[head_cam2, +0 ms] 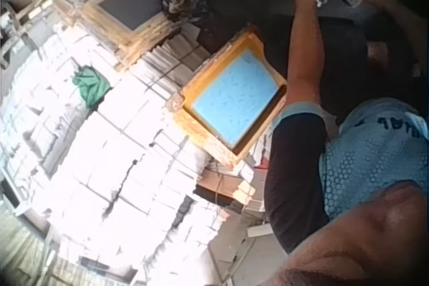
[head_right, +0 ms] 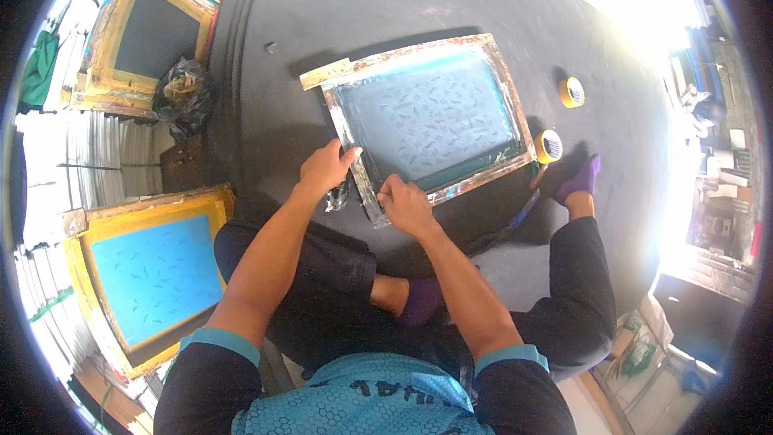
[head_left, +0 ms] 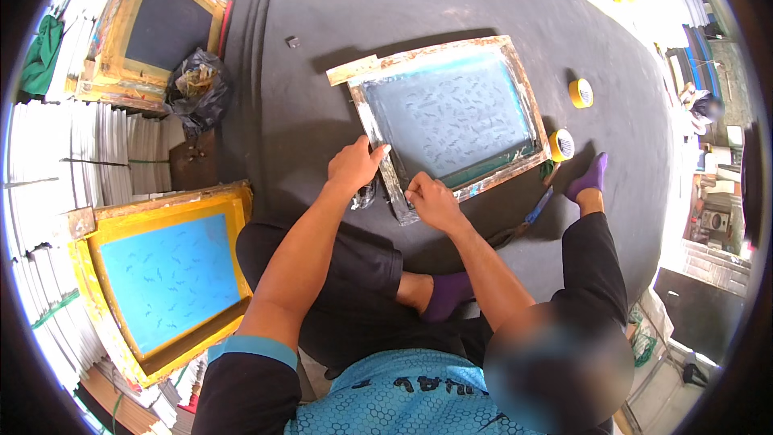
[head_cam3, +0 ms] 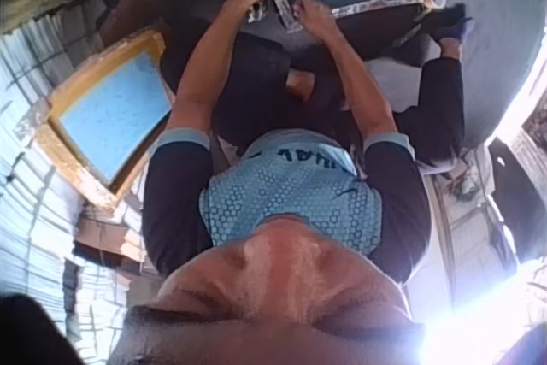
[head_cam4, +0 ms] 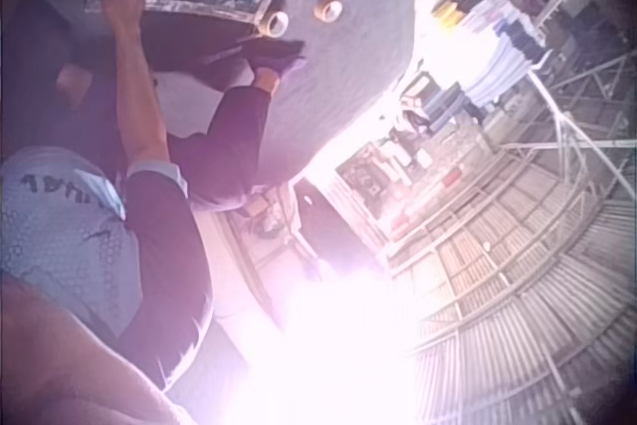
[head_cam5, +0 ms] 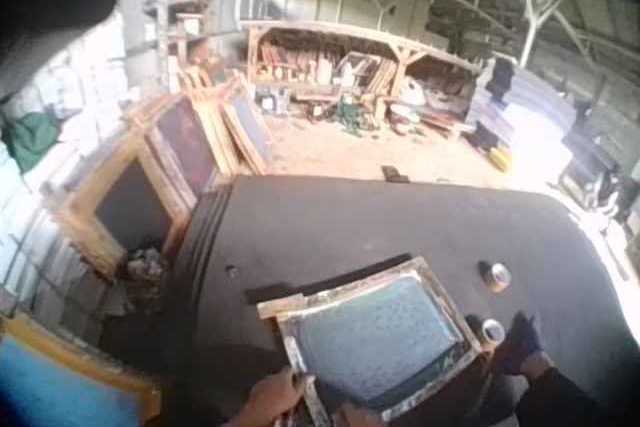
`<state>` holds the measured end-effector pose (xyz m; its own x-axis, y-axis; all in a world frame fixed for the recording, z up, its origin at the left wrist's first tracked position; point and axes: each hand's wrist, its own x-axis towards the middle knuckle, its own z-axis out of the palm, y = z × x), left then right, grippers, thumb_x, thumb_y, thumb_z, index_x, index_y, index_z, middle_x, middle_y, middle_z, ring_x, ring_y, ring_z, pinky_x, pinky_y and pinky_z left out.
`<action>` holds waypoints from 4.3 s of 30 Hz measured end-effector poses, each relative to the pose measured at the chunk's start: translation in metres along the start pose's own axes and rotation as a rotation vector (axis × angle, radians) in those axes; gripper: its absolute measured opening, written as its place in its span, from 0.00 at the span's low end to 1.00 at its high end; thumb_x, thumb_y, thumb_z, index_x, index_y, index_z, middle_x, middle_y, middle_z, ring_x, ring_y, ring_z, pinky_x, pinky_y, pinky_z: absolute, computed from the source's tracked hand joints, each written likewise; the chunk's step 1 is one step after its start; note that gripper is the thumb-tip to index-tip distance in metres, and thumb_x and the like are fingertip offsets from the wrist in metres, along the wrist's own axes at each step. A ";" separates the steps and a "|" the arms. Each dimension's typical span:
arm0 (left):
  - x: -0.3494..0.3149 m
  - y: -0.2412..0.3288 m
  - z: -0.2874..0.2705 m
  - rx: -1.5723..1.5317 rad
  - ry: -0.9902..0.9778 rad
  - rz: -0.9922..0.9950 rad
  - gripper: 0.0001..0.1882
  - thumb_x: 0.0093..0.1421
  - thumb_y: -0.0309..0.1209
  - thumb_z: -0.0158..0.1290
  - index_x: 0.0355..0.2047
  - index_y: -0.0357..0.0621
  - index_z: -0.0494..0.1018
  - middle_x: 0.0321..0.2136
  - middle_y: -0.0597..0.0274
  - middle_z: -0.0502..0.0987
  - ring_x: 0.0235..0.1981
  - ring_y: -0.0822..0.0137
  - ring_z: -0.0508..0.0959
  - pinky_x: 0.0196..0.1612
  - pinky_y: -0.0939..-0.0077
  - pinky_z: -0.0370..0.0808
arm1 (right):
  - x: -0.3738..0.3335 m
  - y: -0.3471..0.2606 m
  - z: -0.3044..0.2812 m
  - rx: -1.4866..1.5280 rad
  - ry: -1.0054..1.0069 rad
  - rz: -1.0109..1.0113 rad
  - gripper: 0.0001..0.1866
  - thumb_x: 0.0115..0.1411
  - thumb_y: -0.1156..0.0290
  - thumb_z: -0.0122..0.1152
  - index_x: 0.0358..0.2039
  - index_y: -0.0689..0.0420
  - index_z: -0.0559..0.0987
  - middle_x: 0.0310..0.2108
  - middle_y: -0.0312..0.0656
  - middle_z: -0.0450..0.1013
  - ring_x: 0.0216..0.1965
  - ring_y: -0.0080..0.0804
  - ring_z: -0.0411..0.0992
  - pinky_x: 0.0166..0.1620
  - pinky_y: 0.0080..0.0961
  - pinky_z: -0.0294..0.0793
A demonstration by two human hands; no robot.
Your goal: The person sits on the floor and applies yellow masking tape to the edges of a rectangular screen-printing frame. They smooth the tape along the frame's perimeter and use a utility knife to trim the excess tape.
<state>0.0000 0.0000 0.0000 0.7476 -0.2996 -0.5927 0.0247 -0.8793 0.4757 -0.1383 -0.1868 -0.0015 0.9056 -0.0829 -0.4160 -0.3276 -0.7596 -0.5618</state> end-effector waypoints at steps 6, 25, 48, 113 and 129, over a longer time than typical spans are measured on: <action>0.002 -0.003 -0.005 -0.004 0.028 0.010 0.33 0.71 0.61 0.45 0.51 0.41 0.74 0.45 0.43 0.84 0.49 0.42 0.83 0.50 0.46 0.78 | -0.002 -0.022 -0.009 0.065 0.016 0.055 0.17 0.56 0.69 0.71 0.45 0.58 0.77 0.34 0.50 0.81 0.44 0.57 0.78 0.48 0.53 0.75; 0.001 -0.004 0.004 -0.049 0.031 0.039 0.36 0.69 0.65 0.46 0.48 0.40 0.74 0.42 0.40 0.83 0.47 0.39 0.82 0.48 0.44 0.76 | 0.007 -0.034 -0.015 -0.384 -0.131 0.210 0.15 0.55 0.57 0.72 0.39 0.52 0.88 0.40 0.51 0.84 0.50 0.50 0.80 0.58 0.51 0.71; -0.006 0.003 -0.007 -0.110 -0.021 0.006 0.34 0.69 0.63 0.48 0.51 0.44 0.75 0.43 0.47 0.84 0.49 0.44 0.83 0.51 0.49 0.76 | 0.104 -0.036 -0.090 1.157 0.044 0.044 0.04 0.72 0.69 0.58 0.37 0.52 0.75 0.39 0.33 0.77 0.41 0.26 0.75 0.53 0.34 0.74; 0.064 -0.007 -0.037 0.428 0.888 0.168 0.26 0.73 0.48 0.46 0.22 0.48 0.80 0.25 0.61 0.79 0.27 0.53 0.81 0.30 0.55 0.79 | 0.127 -0.032 -0.082 1.193 0.559 -0.072 0.18 0.70 0.64 0.56 0.22 0.57 0.76 0.25 0.36 0.72 0.27 0.24 0.65 0.36 0.26 0.66; 0.064 0.000 -0.038 0.416 0.860 0.140 0.26 0.73 0.48 0.44 0.25 0.48 0.81 0.27 0.60 0.80 0.29 0.52 0.82 0.32 0.53 0.79 | 0.011 0.078 -0.356 1.252 1.327 0.077 0.13 0.65 0.59 0.64 0.27 0.52 0.77 0.28 0.34 0.71 0.34 0.23 0.68 0.35 0.27 0.68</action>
<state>0.0728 -0.0048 -0.0129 0.9604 -0.1834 0.2096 -0.2150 -0.9666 0.1393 -0.0579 -0.4762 0.2048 0.2662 -0.9632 -0.0363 0.2051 0.0934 -0.9743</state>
